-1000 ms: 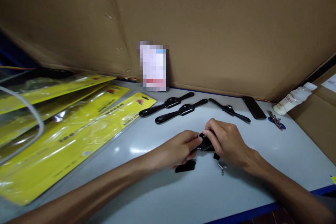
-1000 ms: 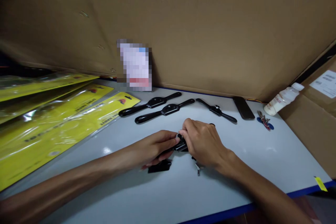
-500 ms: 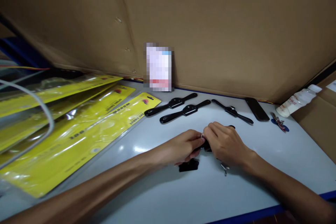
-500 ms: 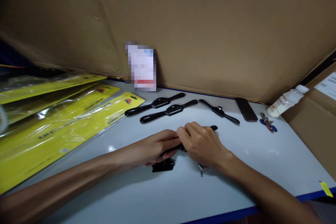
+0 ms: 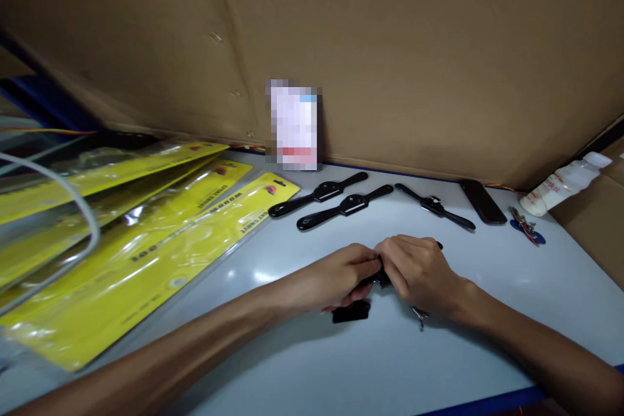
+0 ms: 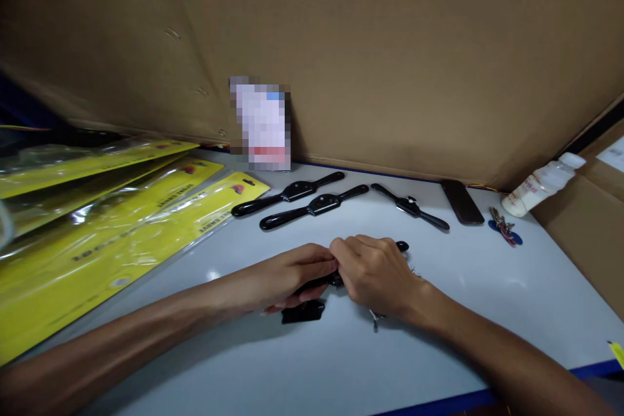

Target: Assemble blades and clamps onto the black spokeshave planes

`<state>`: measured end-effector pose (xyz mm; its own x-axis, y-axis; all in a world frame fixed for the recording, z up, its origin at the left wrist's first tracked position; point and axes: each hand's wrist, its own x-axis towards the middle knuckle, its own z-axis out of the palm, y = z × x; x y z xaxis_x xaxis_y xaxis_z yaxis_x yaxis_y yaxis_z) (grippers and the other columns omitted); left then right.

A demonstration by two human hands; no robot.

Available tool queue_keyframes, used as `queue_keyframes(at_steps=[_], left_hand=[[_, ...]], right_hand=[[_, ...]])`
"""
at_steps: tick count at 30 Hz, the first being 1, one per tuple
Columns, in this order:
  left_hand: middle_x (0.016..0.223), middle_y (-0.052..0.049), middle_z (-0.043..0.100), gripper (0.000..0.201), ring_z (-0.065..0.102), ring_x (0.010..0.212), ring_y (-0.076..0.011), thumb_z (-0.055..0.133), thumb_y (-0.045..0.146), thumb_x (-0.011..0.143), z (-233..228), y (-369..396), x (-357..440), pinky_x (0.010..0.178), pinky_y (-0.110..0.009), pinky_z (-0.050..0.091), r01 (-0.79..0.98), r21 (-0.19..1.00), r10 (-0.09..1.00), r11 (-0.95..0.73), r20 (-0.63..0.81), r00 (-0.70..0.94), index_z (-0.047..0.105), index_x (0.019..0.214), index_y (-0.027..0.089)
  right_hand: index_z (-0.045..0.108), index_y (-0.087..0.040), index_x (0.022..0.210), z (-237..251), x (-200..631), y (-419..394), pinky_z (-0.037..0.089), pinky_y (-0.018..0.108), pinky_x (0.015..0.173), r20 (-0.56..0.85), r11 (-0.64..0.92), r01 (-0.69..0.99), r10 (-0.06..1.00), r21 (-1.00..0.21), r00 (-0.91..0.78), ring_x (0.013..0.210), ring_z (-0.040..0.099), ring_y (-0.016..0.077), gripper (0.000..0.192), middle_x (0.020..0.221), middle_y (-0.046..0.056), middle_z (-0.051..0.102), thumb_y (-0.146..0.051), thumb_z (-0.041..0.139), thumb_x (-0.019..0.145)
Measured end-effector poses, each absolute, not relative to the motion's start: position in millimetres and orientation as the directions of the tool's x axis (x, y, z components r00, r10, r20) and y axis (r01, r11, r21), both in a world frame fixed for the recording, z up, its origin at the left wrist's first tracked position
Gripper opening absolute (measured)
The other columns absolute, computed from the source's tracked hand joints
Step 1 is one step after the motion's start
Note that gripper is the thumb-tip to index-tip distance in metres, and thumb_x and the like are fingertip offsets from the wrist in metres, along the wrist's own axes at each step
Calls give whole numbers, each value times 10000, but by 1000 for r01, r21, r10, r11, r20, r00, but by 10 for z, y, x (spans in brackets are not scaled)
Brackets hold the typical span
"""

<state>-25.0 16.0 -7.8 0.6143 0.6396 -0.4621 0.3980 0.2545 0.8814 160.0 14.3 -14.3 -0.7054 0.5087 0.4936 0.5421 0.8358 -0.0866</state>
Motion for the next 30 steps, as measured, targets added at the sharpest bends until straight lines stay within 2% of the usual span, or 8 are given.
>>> queue_keyframes(at_steps=[4, 7, 12, 15, 20, 24, 27, 30], left_hand=[[538, 95, 438, 361, 299, 354, -53, 488, 569, 839, -38, 163, -265, 320, -191, 236, 401, 874, 634, 275, -478, 608, 424, 746, 226], [529, 101, 434, 411, 280, 346, -46, 522, 620, 802, -18, 171, -279, 326, -201, 215, 391, 872, 612, 294, -486, 624, 415, 734, 229], [549, 101, 450, 390, 283, 359, -47, 528, 603, 808, -2, 177, -294, 331, -197, 199, 393, 860, 593, 325, -509, 624, 434, 784, 226], [549, 98, 447, 312, 281, 358, -49, 497, 523, 868, -7, 179, -300, 335, -199, 202, 399, 853, 583, 336, -521, 623, 437, 805, 223], [550, 90, 440, 332, 285, 350, -40, 486, 506, 891, -52, 188, -308, 333, -200, 224, 382, 882, 566, 276, -470, 677, 420, 733, 221], [554, 92, 422, 390, 292, 371, -41, 515, 567, 855, -57, 178, -309, 332, -191, 237, 391, 888, 558, 242, -457, 693, 406, 709, 222], [568, 90, 420, 406, 298, 394, -47, 518, 597, 847, -41, 163, -305, 338, -188, 244, 413, 881, 550, 231, -468, 692, 408, 728, 224], [588, 92, 420, 415, 298, 405, -52, 505, 622, 850, -28, 155, -298, 346, -191, 241, 421, 876, 556, 235, -477, 681, 408, 764, 228]], right_hand=[[614, -169, 944, -19, 1703, 175, 423, 269, 616, 546, 823, 474, 564, -313, -619, 663, 575, 134, 193, 785, 28, 668, -112, 432, 974], [665, -154, 953, 85, 1813, 198, 451, 299, 663, 557, 814, 445, 580, -373, -595, 711, 570, 155, 138, 795, 42, 653, -171, 529, 963], [705, -159, 1098, 117, 1900, 210, 491, 349, 732, 495, 850, 365, 520, -380, -696, 839, 570, 192, 194, 889, 73, 680, -231, 606, 948], [712, -165, 1103, 89, 1891, 211, 496, 343, 724, 495, 865, 345, 494, -365, -714, 837, 565, 190, 193, 885, 71, 674, -225, 605, 953], [705, -146, 1038, 58, 1871, 206, 477, 333, 686, 505, 880, 367, 474, -301, -721, 796, 554, 190, 159, 862, 77, 663, -232, 598, 959], [651, -153, 892, 16, 1835, 174, 451, 330, 669, 512, 875, 407, 484, -263, -710, 755, 532, 185, 160, 813, 66, 648, -269, 578, 974], [588, -170, 781, -33, 1784, 139, 427, 324, 647, 517, 865, 441, 497, -239, -697, 729, 503, 180, 202, 780, 63, 626, -218, 542, 971], [569, -176, 749, -71, 1734, 112, 418, 323, 639, 549, 867, 457, 484, -198, -681, 722, 483, 179, 214, 781, 66, 621, -159, 509, 954]])
